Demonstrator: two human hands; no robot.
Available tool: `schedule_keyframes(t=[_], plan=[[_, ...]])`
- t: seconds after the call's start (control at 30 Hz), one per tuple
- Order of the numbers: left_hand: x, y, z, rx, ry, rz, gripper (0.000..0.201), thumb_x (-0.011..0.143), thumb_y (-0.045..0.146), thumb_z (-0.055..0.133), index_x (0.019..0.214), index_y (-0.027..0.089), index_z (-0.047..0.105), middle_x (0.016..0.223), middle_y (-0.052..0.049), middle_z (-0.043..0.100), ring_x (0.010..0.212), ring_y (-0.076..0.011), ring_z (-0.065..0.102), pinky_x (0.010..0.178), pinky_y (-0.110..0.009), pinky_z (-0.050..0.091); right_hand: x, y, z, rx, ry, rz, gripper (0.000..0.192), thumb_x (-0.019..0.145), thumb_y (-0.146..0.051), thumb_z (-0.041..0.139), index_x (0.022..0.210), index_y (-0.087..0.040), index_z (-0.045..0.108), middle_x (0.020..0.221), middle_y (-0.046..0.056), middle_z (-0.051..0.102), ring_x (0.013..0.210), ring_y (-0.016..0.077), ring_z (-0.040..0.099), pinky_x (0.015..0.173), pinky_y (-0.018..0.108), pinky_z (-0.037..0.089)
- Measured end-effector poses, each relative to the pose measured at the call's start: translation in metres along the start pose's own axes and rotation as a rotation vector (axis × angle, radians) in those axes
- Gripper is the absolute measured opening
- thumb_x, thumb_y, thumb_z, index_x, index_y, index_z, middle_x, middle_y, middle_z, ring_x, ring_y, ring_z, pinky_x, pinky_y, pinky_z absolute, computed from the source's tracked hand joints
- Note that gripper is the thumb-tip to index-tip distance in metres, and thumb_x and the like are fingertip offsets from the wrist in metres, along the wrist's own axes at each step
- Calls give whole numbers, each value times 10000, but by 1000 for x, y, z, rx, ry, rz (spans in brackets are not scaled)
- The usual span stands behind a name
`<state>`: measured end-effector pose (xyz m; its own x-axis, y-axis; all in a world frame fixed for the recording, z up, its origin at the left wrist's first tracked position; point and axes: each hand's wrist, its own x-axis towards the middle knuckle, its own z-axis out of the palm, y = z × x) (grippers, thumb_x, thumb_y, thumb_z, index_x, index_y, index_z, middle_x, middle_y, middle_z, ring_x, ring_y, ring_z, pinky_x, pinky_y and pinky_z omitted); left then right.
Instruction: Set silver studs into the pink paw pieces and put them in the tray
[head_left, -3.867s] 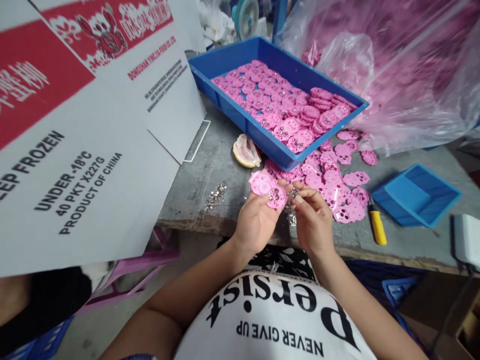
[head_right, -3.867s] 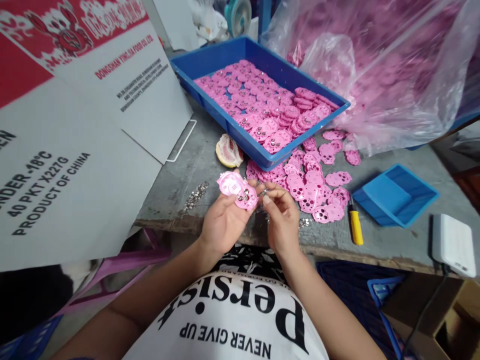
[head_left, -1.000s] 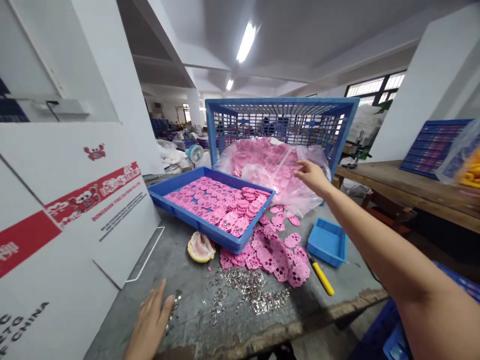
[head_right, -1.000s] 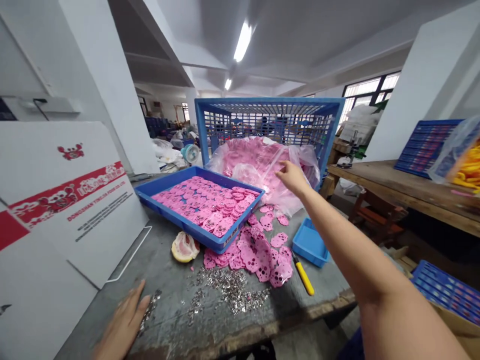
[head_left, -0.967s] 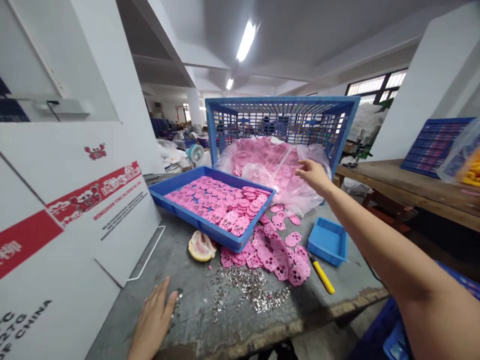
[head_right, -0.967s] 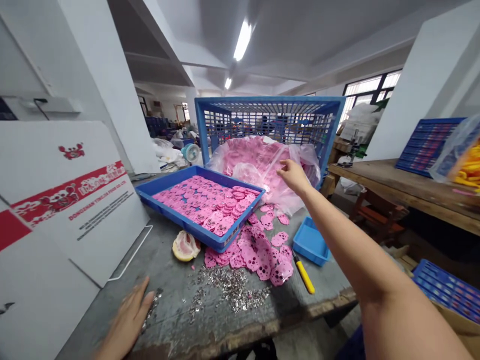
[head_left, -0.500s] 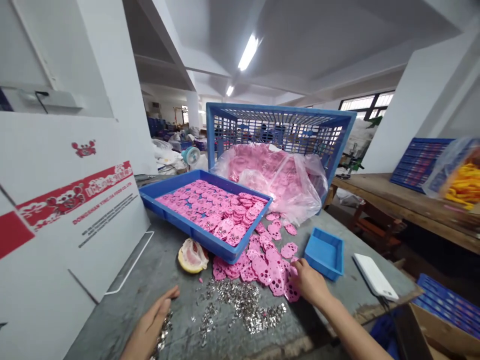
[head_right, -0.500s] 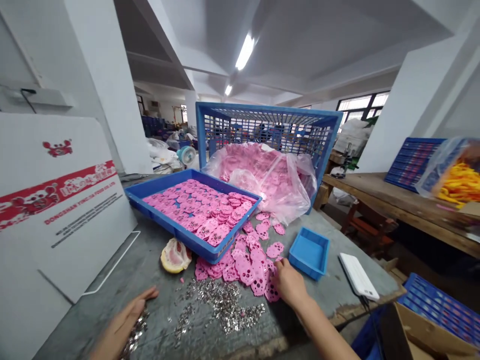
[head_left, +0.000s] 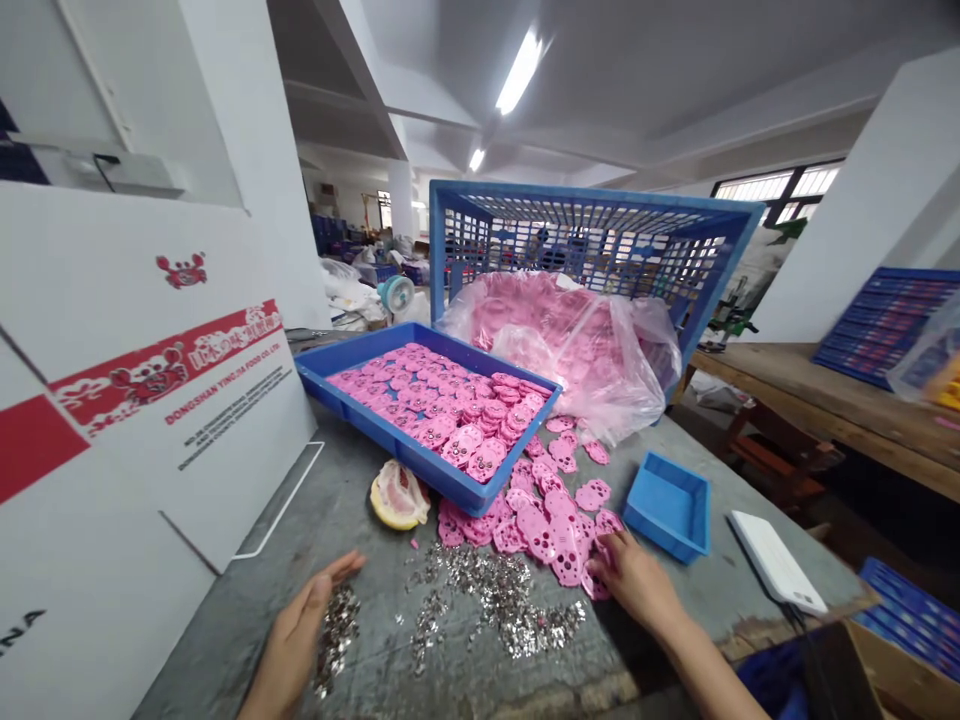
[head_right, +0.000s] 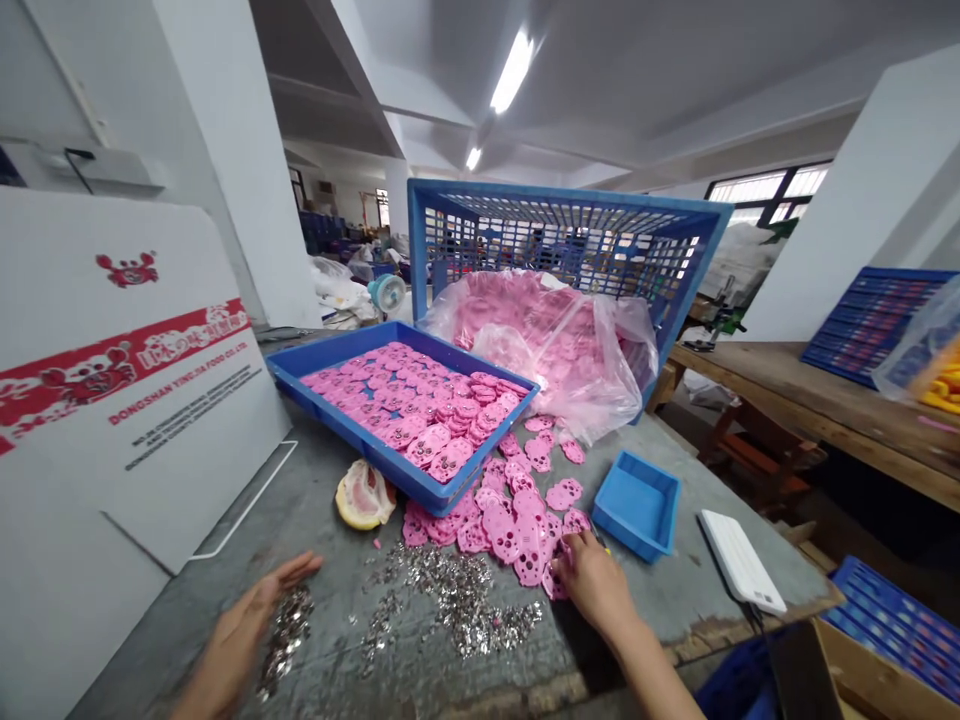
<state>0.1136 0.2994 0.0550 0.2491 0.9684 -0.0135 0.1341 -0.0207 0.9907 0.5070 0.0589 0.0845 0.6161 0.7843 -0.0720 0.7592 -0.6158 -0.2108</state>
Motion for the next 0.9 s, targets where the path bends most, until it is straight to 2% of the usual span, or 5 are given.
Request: schedule_keyframes(t=[0.17, 0.37, 0.47, 0.7, 0.9], plan=[[0, -5, -2, -11, 19, 11, 920, 692, 948, 515, 1110, 165, 759, 1231, -169, 772, 1268, -361, 679, 1199, -526, 446, -7, 5, 3, 34, -11, 10, 421, 914, -296, 642, 1319, -182, 634, 1418, 170, 593, 1179, 297, 674, 961, 363, 499], [-6, -6, -6, 87, 45, 106, 845, 671, 907, 600, 1114, 212, 786, 1308, -119, 749, 1358, -368, 610, 1250, -540, 365, -7, 8, 6, 70, -11, 29, 468, 906, -319, 666, 1343, -155, 635, 1405, 193, 592, 1177, 310, 676, 976, 379, 506], [-8, -6, -7, 107, 59, 150, 825, 683, 886, 608, 1138, 221, 784, 1347, -105, 730, 1392, -367, 580, 1244, -520, 381, -6, 9, 8, 112, 7, 42, 518, 885, -321, 700, 1368, -149, 626, 1412, 195, 584, 1187, 300, 675, 1003, 371, 500], [-5, -12, -6, 160, 77, 202, 794, 752, 835, 567, 1174, 189, 756, 1365, -138, 711, 1381, -366, 586, 1242, -547, 369, -10, 12, 11, 166, 43, 34, 474, 882, -341, 685, 1316, -152, 661, 1387, 184, 591, 1164, 284, 681, 1006, 344, 500], [-5, -16, -7, 250, 111, 282, 703, 820, 728, 544, 1203, 165, 719, 1371, -159, 698, 1366, -364, 597, 1218, -572, 395, -13, 17, 9, 210, -3, -26, 721, 812, -384, 746, 1437, -74, 570, 1466, 237, 549, 1328, 327, 582, 1130, 362, 436]])
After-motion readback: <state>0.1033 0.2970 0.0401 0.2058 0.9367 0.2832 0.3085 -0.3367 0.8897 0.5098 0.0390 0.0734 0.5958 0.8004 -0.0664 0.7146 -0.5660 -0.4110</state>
